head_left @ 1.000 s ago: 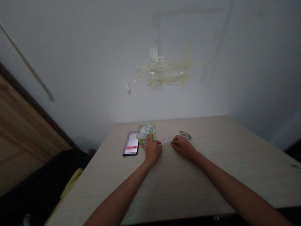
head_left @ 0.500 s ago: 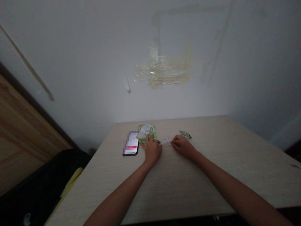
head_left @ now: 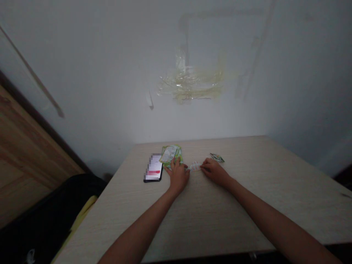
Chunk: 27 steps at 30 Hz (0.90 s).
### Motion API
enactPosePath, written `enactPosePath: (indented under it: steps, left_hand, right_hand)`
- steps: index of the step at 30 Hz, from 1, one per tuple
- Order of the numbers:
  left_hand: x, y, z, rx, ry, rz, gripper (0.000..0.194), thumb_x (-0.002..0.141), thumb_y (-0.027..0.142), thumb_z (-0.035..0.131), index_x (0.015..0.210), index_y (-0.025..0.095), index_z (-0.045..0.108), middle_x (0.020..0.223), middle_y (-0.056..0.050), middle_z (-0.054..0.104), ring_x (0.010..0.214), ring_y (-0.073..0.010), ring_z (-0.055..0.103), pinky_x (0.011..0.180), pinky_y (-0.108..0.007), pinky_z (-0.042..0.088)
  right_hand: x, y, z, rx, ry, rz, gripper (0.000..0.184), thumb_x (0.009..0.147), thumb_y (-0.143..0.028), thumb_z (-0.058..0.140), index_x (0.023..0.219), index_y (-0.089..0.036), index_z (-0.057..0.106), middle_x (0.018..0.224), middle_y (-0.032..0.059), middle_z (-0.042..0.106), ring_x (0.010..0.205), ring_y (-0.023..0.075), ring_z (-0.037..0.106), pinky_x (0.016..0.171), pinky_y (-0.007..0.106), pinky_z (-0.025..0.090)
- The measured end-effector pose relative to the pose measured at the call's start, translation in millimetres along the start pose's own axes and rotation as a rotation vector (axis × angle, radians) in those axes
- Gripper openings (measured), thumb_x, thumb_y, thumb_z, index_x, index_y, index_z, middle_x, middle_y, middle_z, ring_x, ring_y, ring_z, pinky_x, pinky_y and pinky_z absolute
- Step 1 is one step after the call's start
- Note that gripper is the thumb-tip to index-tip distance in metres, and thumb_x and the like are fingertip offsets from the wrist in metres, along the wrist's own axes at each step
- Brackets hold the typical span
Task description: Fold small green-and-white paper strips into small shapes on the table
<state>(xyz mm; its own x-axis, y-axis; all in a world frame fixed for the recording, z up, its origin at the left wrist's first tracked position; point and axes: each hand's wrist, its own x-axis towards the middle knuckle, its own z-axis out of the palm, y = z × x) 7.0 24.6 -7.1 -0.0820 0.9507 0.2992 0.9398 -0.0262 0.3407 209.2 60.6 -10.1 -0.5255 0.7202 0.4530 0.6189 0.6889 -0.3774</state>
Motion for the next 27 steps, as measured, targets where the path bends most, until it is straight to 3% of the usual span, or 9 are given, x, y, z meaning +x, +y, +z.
enactPosePath:
  steps: [11, 20, 27]
  left_hand:
    - [-1.1, -1.5, 1.4, 0.032, 0.018, 0.005, 0.023, 0.084, 0.034, 0.058, 0.101, 0.025, 0.070, 0.146, -0.008, 0.046, 0.143, -0.0316, 0.023, 0.111, -0.069, 0.008]
    - [-2.5, 0.5, -1.9, 0.042, 0.041, 0.012, 0.024, 0.087, 0.038, 0.055, 0.097, 0.024, 0.071, 0.143, -0.008, 0.049, 0.141, -0.0313, 0.026, 0.111, -0.069, 0.009]
    - [-5.1, 0.1, -3.1, 0.116, 0.086, 0.055, 0.021, 0.088, 0.038, 0.056, 0.095, 0.024, 0.069, 0.138, -0.008, 0.053, 0.138, -0.0316, 0.030, 0.108, -0.072, 0.011]
  right_hand:
    - [0.0, 4.3, 2.1, 0.008, 0.004, -0.014, 0.020, 0.090, -0.020, 0.055, 0.093, -0.016, 0.074, 0.089, 0.0092, 0.063, 0.085, 0.0191, 0.058, 0.079, 0.032, 0.046]
    - [-0.1, -7.4, 1.2, 0.060, -0.027, -0.065, 0.019, 0.087, -0.015, 0.057, 0.093, -0.018, 0.075, 0.090, 0.0083, 0.065, 0.086, 0.0186, 0.058, 0.081, 0.031, 0.046]
    - [1.5, -4.5, 4.0, -0.025, -0.027, -0.079, 0.017, 0.087, -0.017, 0.059, 0.089, -0.018, 0.076, 0.087, 0.0077, 0.064, 0.084, 0.0182, 0.057, 0.078, 0.031, 0.045]
